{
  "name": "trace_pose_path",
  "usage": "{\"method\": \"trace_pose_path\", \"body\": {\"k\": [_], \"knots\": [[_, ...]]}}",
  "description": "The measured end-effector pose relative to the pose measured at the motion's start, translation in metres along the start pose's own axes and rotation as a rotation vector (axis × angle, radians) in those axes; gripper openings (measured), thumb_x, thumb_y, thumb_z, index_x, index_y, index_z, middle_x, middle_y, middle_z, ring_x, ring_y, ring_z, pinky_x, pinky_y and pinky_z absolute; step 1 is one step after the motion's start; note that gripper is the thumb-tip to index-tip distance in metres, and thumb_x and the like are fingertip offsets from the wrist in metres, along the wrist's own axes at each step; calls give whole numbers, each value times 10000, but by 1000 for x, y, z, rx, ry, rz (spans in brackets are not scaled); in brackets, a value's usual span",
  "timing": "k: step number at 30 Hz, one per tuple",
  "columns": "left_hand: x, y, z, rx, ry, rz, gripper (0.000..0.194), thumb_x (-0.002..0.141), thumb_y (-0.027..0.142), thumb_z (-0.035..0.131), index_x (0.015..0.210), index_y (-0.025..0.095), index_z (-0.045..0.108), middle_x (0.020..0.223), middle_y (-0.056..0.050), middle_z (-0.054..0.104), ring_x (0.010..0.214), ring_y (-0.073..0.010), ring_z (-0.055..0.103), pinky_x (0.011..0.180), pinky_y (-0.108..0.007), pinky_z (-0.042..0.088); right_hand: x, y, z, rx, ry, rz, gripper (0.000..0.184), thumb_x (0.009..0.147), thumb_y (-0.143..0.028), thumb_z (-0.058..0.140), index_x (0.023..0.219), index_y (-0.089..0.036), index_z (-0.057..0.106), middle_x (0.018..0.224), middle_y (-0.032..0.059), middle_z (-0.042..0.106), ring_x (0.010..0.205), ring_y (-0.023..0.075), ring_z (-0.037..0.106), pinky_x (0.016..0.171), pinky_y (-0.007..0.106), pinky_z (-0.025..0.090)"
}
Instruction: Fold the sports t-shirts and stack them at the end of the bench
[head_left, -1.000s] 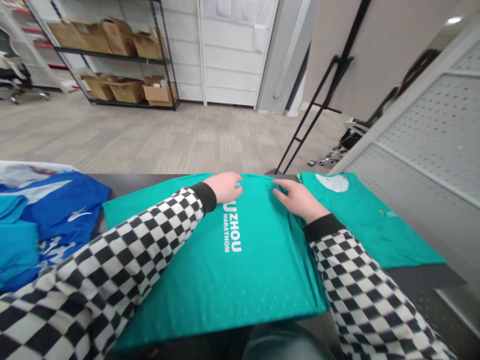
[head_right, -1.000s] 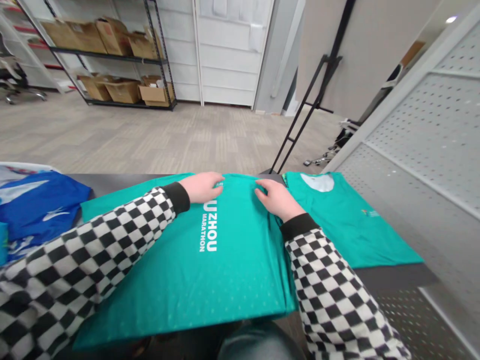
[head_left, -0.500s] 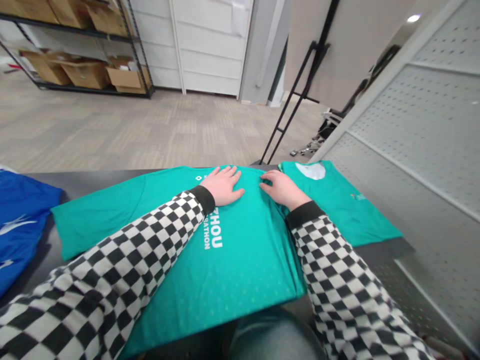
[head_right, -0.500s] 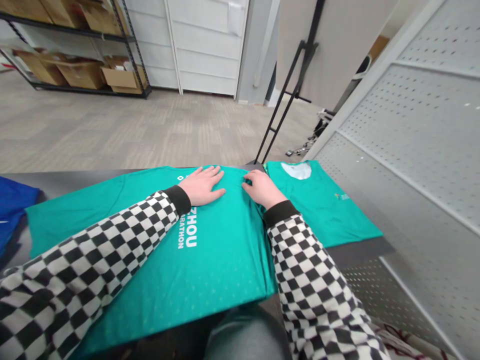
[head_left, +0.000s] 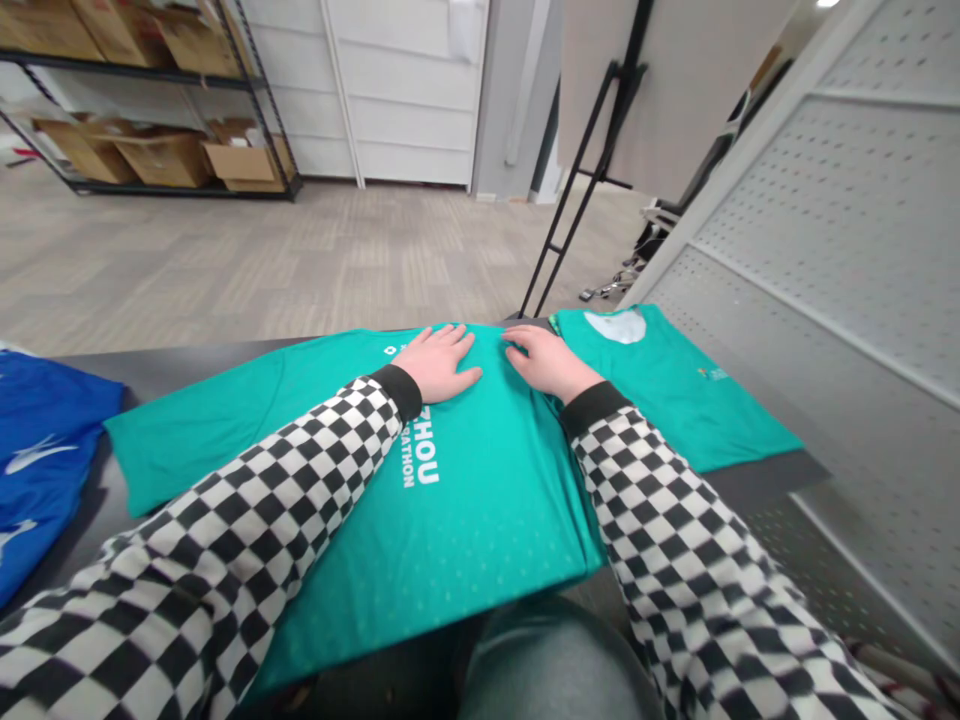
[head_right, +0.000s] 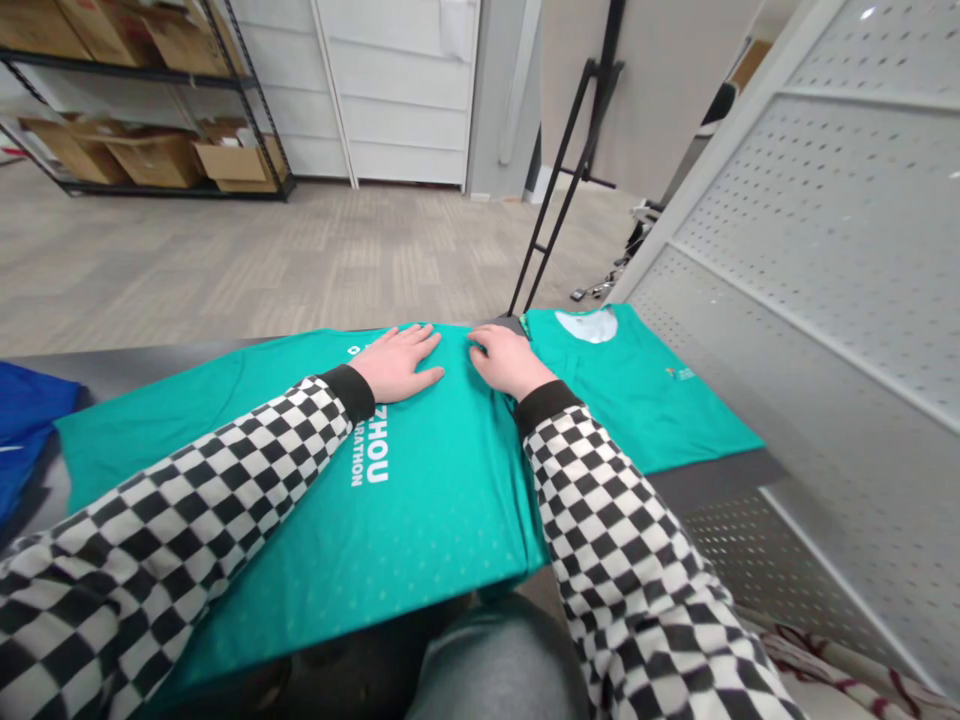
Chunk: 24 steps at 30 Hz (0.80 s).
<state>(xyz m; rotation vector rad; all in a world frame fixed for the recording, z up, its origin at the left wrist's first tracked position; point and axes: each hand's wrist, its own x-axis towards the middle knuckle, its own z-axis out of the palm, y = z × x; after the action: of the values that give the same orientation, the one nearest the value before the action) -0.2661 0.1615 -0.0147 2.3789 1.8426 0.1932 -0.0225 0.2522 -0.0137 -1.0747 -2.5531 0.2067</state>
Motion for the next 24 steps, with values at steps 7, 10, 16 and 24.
{"method": "trace_pose_path", "body": {"k": [7, 10, 16, 24], "knots": [[-1, 1, -1, 16, 2, 1, 875, 1101, 676, 395, 1789, 135, 372, 1874, -163, 288, 1746, -360, 263, 1417, -576, 189, 1, 4, 5, -3, -79, 8, 453, 1088, -270, 572, 1494, -176, 749, 1647, 129, 648, 1551, 328, 595, 1349, 505, 444], [-5, 5, -2, 56, 47, 24, 810, 1099, 629, 431, 1747, 144, 461, 1841, -162, 378, 1711, -371, 342, 1403, -571, 238, 2, 3, 5, -12, -97, 16, 462, 1090, -260, 582, 1500, -117, 738, 1660, 163, 628, 1572, 337, 572, 1364, 474, 419], [-8, 14, -16, 210, 99, 184, 540, 1106, 407, 436, 1491, 165, 728, 1598, -152, 682, 1484, -346, 617, 1312, -530, 393, 2, -3, 1, -34, -108, -4, 465, 1070, -253, 578, 1485, -132, 749, 1646, 158, 644, 1562, 330, 582, 1338, 476, 444], [-97, 137, -39, 90, 73, 544, 352, 1125, 291, 493, 1290, 188, 786, 1374, -125, 783, 1343, -307, 690, 1232, -502, 460, -1, -6, -13, -1, -133, -25, 464, 1058, -267, 576, 1471, -153, 756, 1589, 147, 697, 1515, 317, 624, 1317, 443, 462]]}}
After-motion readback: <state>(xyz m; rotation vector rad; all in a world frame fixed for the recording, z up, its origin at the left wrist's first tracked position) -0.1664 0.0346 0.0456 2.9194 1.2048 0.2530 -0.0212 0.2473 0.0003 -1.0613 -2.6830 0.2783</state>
